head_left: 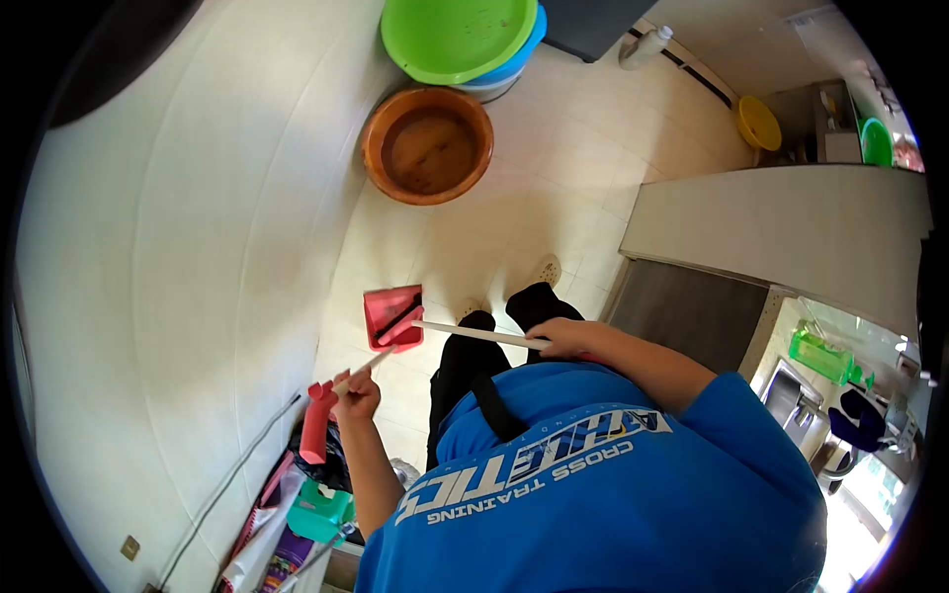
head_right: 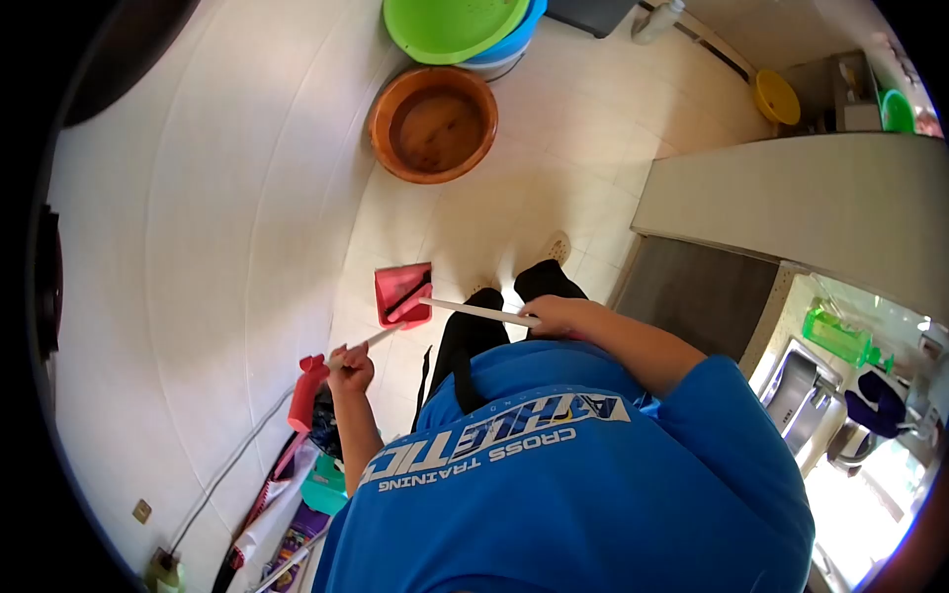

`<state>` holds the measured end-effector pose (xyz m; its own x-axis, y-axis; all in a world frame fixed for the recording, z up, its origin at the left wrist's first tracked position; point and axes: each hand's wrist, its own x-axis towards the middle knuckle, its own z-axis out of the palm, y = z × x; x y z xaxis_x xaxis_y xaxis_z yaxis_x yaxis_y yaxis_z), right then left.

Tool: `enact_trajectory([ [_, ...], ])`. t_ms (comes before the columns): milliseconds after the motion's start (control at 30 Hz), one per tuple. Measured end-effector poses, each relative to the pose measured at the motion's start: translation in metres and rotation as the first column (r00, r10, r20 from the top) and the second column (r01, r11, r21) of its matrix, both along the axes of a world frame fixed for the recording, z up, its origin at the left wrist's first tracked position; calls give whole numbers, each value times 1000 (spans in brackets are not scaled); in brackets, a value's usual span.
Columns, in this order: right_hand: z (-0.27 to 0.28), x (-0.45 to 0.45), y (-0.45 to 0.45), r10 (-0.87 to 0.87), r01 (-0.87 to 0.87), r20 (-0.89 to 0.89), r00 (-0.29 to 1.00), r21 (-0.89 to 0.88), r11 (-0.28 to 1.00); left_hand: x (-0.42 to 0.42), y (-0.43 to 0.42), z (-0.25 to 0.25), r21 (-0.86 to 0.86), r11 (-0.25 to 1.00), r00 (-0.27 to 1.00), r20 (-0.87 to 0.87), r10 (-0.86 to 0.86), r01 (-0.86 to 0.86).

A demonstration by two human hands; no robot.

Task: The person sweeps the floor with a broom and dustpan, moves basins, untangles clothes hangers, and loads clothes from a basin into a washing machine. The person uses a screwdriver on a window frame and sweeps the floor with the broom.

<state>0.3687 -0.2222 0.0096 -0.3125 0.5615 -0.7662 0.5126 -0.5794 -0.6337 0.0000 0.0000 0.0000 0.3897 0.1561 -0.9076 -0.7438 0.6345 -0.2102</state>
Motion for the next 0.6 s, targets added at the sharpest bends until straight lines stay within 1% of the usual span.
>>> enact_trajectory([
  [33,-18,0,-23,-8,-12,58,998,334,942,-1,4,0,-24,1000,1000,8,-16,16],
  [67,-13,2,-31,-37,12,67,997,338,941,-6,4,-7,-53,998,995,94,-37,42],
  [100,12,30,-38,-173,154,81,982,197,968,18,-1,-3,-98,994,984,175,-28,46],
  [133,26,30,-35,-324,320,60,944,70,945,19,2,6,-82,993,973,220,-69,89],
  [167,31,21,-24,-354,351,9,935,109,930,11,16,24,-42,991,967,228,-118,130],
  [200,45,27,-18,-509,510,39,860,-10,860,22,24,30,14,978,952,228,-204,206],
  [233,65,34,-33,-638,649,115,761,-161,744,33,14,35,23,960,931,239,-277,280],
  [267,70,39,-41,-662,672,117,740,-154,724,38,15,25,48,941,889,315,-332,335],
  [300,75,47,-53,-720,746,195,666,-185,639,58,15,32,68,909,871,268,-413,411],
  [333,77,51,-65,-762,809,270,588,-218,546,69,15,33,81,883,839,282,-466,463],
  [367,78,53,-77,-778,823,271,567,-226,521,79,15,35,90,853,805,291,-516,514],
  [400,77,55,-87,-855,897,277,438,-191,398,92,17,36,86,839,792,290,-537,537],
  [433,75,61,-96,-911,953,285,297,-151,263,111,22,32,87,807,749,323,-578,585],
  [467,67,64,-110,-926,972,302,228,-126,198,130,24,33,93,773,706,350,-615,628],
  [500,57,67,-121,-932,976,298,208,-127,177,148,28,34,94,758,693,346,-633,645],
  [567,28,76,-141,-954,991,292,68,-128,31,190,34,41,135,685,621,324,-713,716],
  [600,-5,76,-156,-915,988,376,148,-25,150,213,36,46,126,675,612,327,-720,727],
])
